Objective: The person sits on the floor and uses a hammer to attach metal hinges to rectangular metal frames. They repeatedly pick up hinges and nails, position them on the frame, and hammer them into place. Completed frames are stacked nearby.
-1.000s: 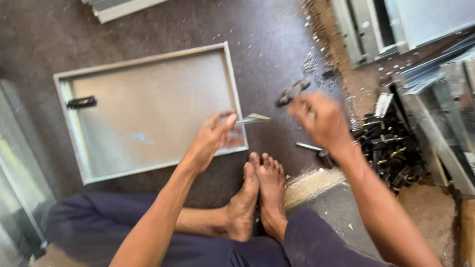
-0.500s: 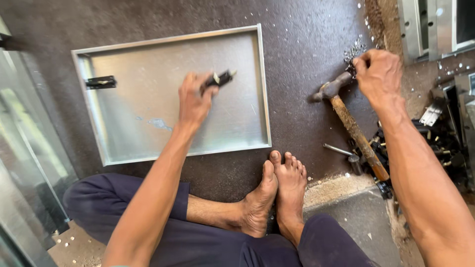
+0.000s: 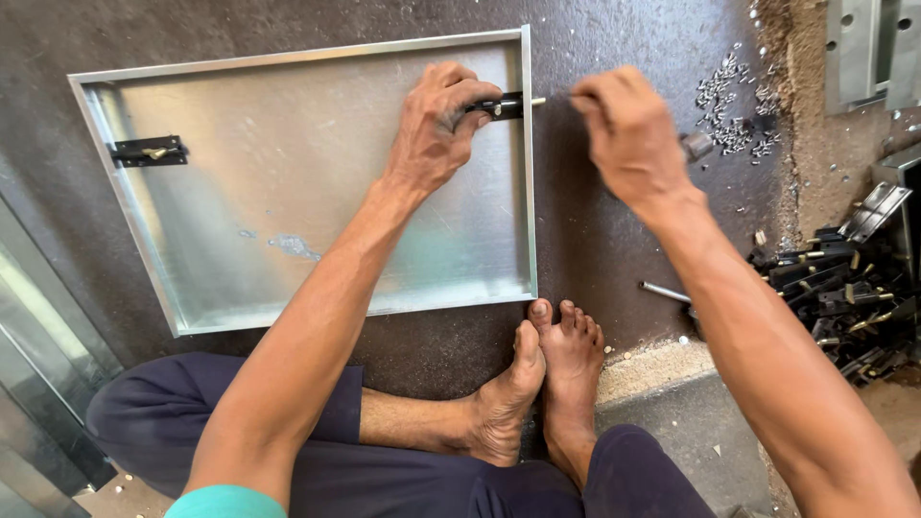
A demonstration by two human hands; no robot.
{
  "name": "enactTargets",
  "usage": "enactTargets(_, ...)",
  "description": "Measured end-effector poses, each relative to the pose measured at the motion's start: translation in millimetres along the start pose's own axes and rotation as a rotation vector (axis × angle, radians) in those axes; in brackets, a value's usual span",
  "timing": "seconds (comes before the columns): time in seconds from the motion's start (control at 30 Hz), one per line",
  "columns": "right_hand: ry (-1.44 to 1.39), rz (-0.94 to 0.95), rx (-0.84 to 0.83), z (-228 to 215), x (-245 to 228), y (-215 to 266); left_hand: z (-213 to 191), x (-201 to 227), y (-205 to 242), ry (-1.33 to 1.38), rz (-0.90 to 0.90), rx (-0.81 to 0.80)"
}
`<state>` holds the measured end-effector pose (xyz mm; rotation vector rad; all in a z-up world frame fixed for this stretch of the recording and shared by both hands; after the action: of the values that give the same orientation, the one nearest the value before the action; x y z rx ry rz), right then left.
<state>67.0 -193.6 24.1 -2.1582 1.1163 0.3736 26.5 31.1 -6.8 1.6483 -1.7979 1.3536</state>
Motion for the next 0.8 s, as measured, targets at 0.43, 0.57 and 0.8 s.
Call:
enactTargets(0.43, 0.110, 0.072, 0.059, 36.3, -45.3, 19.2, -3.1, -14.7, 8.5, -0.017, -0.076, 0.061)
enactTargets(0.57, 0.076, 0.149, 0.065, 28.3, -30.8, 20.6, 7.5, -1.7, 1.6, 0.032, -0.046, 0.087)
enactTargets(0.8, 0.155, 0.142, 0.045, 8.0, -28.4, 16.9, 30.9, 8.3, -1.6, 0.043, -0.057, 0.082)
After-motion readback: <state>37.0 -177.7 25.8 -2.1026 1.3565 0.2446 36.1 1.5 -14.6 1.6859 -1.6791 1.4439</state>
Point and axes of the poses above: each hand's wrist, its own y-axis away from the middle knuckle, its own z-axis out of the palm, x = y × z, the point moved 6 cm from there along -y, towards the middle knuckle, and after that the axes turned 15 degrees about x, right-handed, at the moved point
